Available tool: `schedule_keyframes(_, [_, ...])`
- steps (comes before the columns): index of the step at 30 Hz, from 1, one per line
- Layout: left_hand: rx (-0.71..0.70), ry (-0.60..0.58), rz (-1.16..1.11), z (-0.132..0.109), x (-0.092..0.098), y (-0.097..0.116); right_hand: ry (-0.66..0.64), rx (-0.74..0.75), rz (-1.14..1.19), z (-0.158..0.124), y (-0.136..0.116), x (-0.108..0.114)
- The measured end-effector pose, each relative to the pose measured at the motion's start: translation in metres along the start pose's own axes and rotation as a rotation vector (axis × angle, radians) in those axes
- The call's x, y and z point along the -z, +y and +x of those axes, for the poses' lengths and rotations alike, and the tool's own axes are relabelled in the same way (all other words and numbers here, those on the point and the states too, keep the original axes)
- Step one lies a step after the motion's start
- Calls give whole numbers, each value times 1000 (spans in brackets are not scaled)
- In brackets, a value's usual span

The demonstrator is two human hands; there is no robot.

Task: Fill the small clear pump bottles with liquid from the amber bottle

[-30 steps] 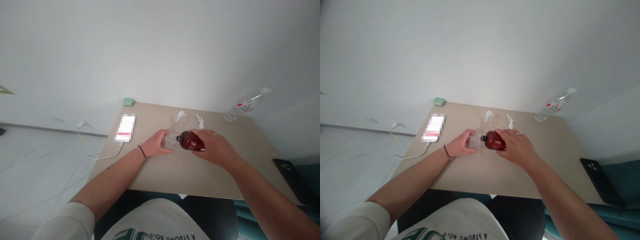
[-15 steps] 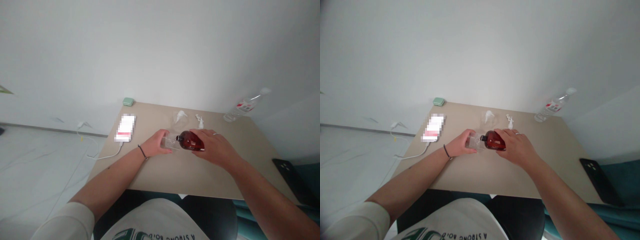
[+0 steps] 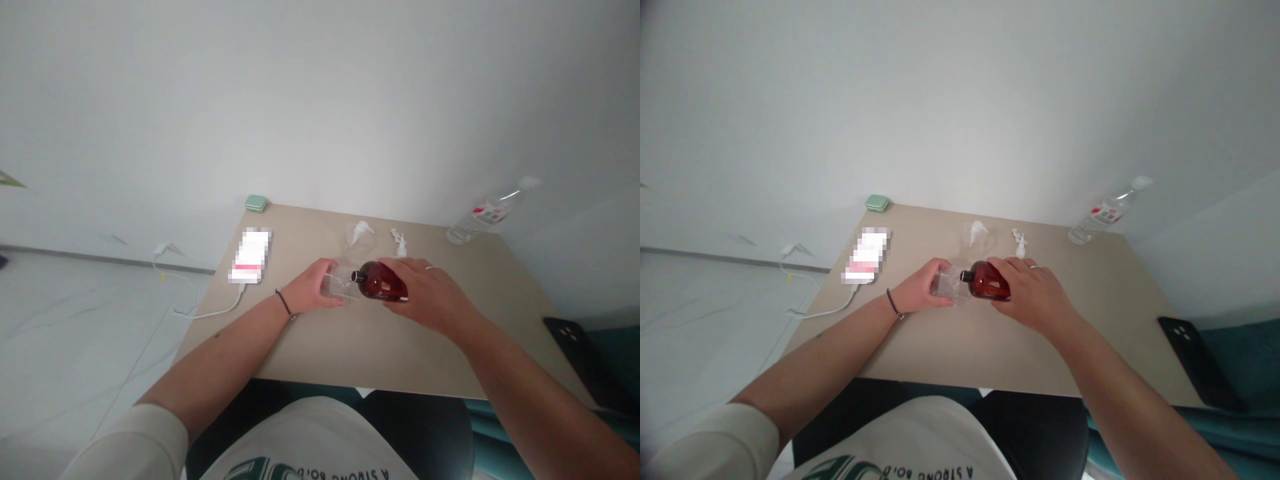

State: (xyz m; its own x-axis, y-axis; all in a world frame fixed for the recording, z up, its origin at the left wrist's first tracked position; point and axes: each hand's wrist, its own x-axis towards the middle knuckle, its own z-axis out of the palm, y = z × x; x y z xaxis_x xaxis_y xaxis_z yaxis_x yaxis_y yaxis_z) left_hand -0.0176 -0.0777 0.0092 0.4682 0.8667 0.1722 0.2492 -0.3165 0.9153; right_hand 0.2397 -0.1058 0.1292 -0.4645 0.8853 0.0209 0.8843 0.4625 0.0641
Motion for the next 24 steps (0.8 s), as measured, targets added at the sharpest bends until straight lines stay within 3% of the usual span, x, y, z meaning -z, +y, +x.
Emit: schedule_keyframes(24, [6, -7, -12, 0, 0, -1, 1, 9, -19, 0, 0, 2])
